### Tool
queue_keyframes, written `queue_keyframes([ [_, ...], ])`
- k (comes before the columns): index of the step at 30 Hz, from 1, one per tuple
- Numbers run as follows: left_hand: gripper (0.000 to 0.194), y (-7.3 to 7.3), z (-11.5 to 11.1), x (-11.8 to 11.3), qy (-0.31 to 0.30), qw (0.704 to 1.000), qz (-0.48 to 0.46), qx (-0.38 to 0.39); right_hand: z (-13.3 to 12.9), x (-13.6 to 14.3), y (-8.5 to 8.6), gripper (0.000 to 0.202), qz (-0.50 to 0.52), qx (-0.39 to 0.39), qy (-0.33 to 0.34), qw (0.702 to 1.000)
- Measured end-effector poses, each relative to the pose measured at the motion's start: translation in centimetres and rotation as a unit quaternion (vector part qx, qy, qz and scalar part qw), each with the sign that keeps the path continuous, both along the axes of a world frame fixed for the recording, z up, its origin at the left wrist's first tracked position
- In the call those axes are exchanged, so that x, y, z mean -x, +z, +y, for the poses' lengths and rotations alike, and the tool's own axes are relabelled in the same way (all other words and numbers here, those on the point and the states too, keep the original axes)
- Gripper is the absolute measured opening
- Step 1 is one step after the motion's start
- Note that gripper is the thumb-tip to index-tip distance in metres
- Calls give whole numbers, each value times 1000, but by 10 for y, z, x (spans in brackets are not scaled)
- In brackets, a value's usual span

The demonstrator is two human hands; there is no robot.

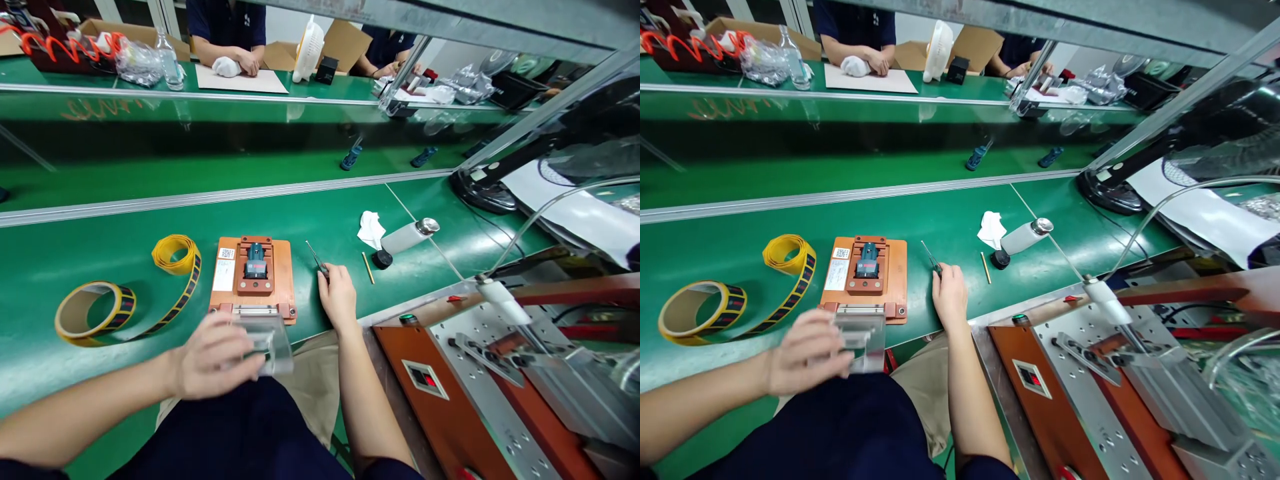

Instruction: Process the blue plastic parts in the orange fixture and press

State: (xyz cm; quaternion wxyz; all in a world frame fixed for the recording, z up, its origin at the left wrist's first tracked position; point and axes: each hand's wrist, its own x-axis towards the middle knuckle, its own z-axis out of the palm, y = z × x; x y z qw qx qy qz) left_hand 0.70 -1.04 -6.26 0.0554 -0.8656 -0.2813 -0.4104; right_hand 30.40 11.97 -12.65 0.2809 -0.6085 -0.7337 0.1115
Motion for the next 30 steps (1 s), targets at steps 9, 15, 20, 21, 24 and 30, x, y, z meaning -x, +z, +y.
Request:
queue_keyframes([
  [9,52,-32,-27,10,-46,984,66,156,-5,41,35,40,87,-13,213,973],
  [15,60,-31,-11,-4,31,984,61,164,6,72,35,39,116,76,355,924],
  [20,61,-35,-10,-2,4,983,73,170,19,71,25,38,105,83,368,920],
  [21,62,-36,-10,-1,2,982,72,174,21,71,26,38,102,88,365,921],
  [24,62,-38,-11,0,3,981,72,179,26,73,30,38,96,110,371,917],
  [30,56,-38,-8,-1,0,984,66,164,31,78,32,41,111,113,391,907],
])
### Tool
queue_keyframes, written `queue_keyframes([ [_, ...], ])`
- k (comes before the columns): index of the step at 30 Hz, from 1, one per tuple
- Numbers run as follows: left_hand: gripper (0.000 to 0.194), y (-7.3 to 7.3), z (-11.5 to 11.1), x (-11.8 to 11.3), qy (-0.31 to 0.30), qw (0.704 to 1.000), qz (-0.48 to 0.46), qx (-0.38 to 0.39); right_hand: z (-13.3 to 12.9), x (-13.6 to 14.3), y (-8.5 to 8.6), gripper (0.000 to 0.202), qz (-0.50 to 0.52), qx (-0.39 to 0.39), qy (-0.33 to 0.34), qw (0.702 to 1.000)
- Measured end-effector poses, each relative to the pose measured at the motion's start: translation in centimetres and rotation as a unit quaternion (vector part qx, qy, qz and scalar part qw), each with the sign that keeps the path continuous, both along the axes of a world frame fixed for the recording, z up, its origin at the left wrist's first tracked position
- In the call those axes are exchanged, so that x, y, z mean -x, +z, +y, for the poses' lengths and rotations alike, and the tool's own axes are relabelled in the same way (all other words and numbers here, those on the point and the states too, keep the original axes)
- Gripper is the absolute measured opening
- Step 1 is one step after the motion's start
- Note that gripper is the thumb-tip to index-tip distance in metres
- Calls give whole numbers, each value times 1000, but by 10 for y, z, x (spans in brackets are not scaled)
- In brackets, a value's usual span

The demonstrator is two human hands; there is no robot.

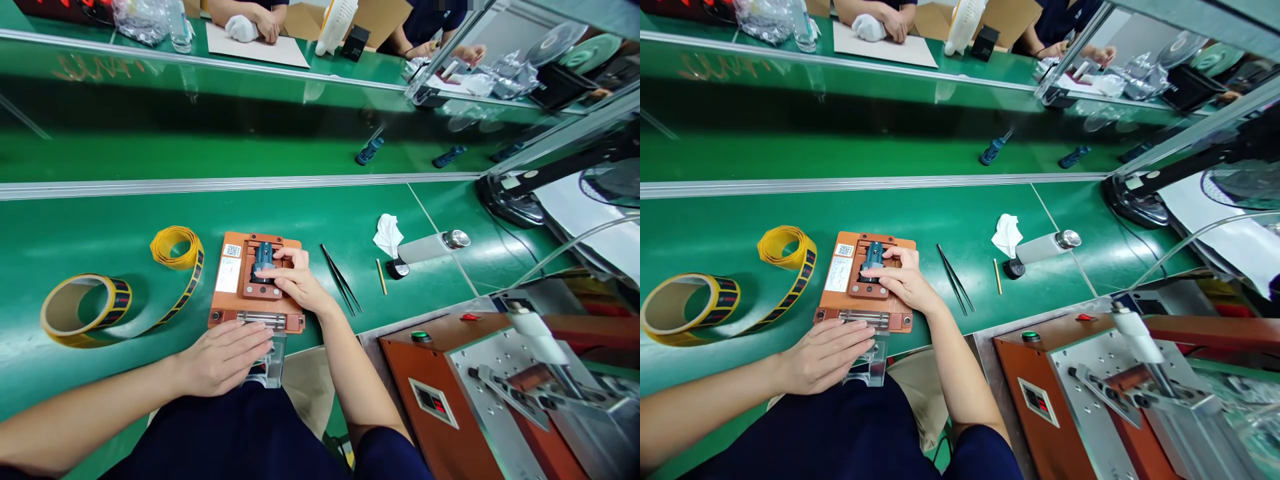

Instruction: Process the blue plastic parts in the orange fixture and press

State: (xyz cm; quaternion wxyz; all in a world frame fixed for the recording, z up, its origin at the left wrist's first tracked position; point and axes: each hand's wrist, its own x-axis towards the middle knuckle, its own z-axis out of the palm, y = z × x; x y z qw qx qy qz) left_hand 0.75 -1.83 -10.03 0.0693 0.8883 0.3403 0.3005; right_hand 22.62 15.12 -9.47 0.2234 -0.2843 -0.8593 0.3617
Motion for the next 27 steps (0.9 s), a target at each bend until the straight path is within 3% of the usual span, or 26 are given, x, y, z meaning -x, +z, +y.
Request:
queue_keyframes([
  [6,51,2,1,0,-2,1000,-16,-18,0,13,12,39,27,4,-162,986],
  [9,43,14,6,-1,-13,997,-59,-39,-7,22,22,46,-67,-45,-169,982],
  [11,40,27,17,-2,33,994,-95,-47,-12,27,30,46,-108,-68,-162,978],
  [13,35,44,38,-3,140,978,-153,-31,-19,30,38,43,-93,-80,-178,976],
  [15,31,60,64,-2,234,940,-242,45,-29,29,49,45,-47,-77,-189,978],
  [16,32,68,77,-2,244,917,-295,114,-34,27,55,47,-20,-71,-186,980],
  [18,45,81,99,-3,188,854,-399,275,-45,21,67,51,31,-57,-179,982],
  [20,55,91,110,-9,110,777,-485,386,-55,15,76,53,91,-34,-191,977],
  [23,51,101,111,-23,74,705,-575,409,-64,12,82,46,184,77,-190,961],
  [27,46,107,103,-38,45,679,-612,402,-69,20,78,35,289,277,-170,900],
])
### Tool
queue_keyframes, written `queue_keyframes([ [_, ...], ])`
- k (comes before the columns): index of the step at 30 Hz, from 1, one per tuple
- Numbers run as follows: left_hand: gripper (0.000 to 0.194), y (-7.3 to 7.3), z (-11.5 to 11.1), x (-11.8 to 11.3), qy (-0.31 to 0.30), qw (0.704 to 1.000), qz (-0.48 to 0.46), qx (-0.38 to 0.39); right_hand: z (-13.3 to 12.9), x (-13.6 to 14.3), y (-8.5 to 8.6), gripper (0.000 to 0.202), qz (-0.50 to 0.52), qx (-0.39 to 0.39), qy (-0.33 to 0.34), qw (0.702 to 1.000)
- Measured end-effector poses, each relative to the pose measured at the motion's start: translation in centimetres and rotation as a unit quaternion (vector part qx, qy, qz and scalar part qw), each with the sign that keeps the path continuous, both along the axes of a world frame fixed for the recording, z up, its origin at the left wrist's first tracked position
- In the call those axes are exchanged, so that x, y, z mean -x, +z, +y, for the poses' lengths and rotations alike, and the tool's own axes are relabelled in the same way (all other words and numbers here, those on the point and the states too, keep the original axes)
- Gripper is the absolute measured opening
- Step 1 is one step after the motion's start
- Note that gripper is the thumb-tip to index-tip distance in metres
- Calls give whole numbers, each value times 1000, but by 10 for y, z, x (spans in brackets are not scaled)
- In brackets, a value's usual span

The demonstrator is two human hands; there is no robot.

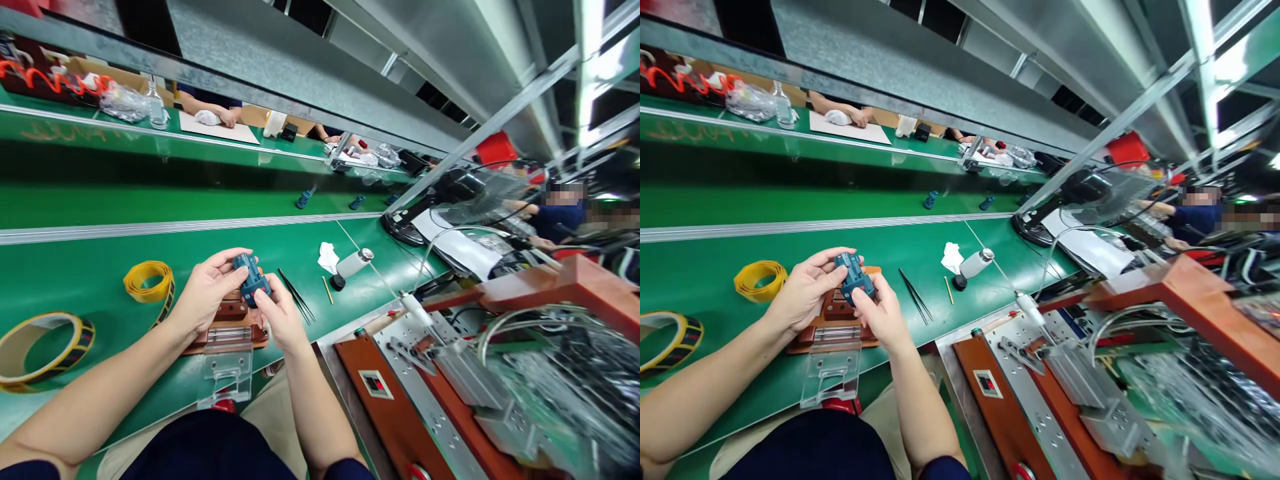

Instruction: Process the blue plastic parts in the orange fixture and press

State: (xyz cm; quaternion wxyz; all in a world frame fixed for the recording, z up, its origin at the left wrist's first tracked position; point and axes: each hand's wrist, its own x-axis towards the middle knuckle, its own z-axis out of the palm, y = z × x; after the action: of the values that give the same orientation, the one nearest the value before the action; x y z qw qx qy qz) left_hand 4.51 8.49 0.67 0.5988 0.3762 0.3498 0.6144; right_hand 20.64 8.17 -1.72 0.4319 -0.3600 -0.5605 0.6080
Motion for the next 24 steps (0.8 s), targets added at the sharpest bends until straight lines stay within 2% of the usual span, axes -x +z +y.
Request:
queue_keyframes([
  [4,47,1,-1,-1,-26,999,-27,9,-4,15,-1,39,113,90,-37,989],
  [9,46,-3,1,3,-38,999,-30,12,-3,24,7,46,161,151,-56,974],
  [12,38,-8,0,3,-16,999,22,-25,-1,26,10,48,184,232,2,955],
  [14,29,-11,-1,1,42,992,92,-72,-2,28,10,54,185,292,79,935],
  [16,25,-11,-2,-1,104,974,166,-110,-5,30,8,61,168,321,142,921],
  [17,27,-11,-3,-1,123,965,198,-117,-7,30,6,64,152,319,153,923],
  [19,31,-8,-4,-1,131,953,253,-104,-12,30,3,68,107,281,121,946],
  [22,32,-4,-4,1,120,934,326,-81,-21,28,0,62,5,170,25,985],
  [24,32,-3,-5,3,117,921,363,-80,-26,26,-1,54,-54,99,2,994],
])
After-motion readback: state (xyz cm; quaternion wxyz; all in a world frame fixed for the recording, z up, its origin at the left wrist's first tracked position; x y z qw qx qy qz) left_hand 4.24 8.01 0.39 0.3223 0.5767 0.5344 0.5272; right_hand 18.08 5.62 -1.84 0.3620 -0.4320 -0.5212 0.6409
